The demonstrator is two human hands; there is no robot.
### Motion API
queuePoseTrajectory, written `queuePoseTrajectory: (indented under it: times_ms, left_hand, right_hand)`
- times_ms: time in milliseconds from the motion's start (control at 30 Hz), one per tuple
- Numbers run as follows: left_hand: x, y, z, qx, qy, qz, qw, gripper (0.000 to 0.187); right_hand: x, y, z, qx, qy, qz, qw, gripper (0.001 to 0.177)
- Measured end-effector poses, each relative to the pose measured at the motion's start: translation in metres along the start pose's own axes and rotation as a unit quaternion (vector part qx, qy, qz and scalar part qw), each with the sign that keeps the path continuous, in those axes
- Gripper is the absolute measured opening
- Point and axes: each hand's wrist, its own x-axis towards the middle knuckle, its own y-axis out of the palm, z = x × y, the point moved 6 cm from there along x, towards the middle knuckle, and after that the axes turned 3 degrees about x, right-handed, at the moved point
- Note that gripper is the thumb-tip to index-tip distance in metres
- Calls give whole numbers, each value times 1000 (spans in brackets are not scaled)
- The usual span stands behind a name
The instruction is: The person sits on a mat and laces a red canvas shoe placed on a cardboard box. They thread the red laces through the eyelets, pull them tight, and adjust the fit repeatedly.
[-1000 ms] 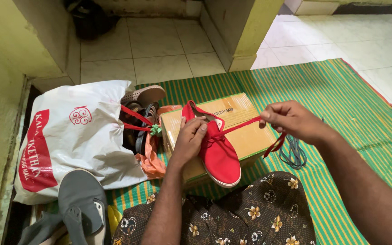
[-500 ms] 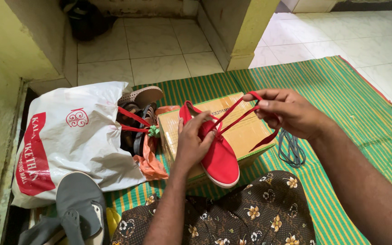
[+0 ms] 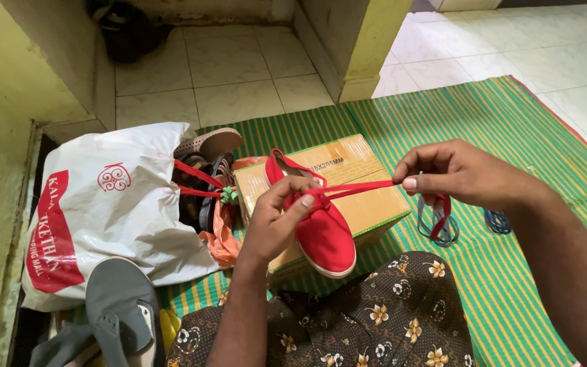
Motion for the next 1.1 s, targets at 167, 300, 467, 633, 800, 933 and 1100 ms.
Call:
queuePoseTrajectory:
  times_ms: [167, 300, 467, 633, 800, 933, 1100]
  left_hand:
    - [-11, 11, -14, 114, 14, 8, 993, 20]
    - [-10, 5, -11, 41, 31, -21, 998, 16]
    - [-14, -15, -26, -59, 48, -81, 994, 14]
    - [-28, -10, -71, 144, 156, -116, 970, 18]
    - [-11, 11, -71, 36, 19, -98, 994, 13]
    - [12, 38, -70, -44, -67, -27, 996, 11]
    - [12, 54, -91, 56, -149, 27, 987, 13]
  right_hand:
    - [-10, -8, -23, -16, 60, 25, 998, 27]
    - [-17, -11, -38, -41, 50, 36, 997, 39]
    - [-31, -15, -56, -86, 82, 38, 992, 28]
    - [-45, -2, -73, -42, 48, 105, 992, 37]
    - [-69, 59, -50, -91, -157, 166, 969, 43]
    - [-83, 166, -14, -86, -337, 151, 925, 52]
    - [-70, 276, -25, -206, -262, 312, 890, 76]
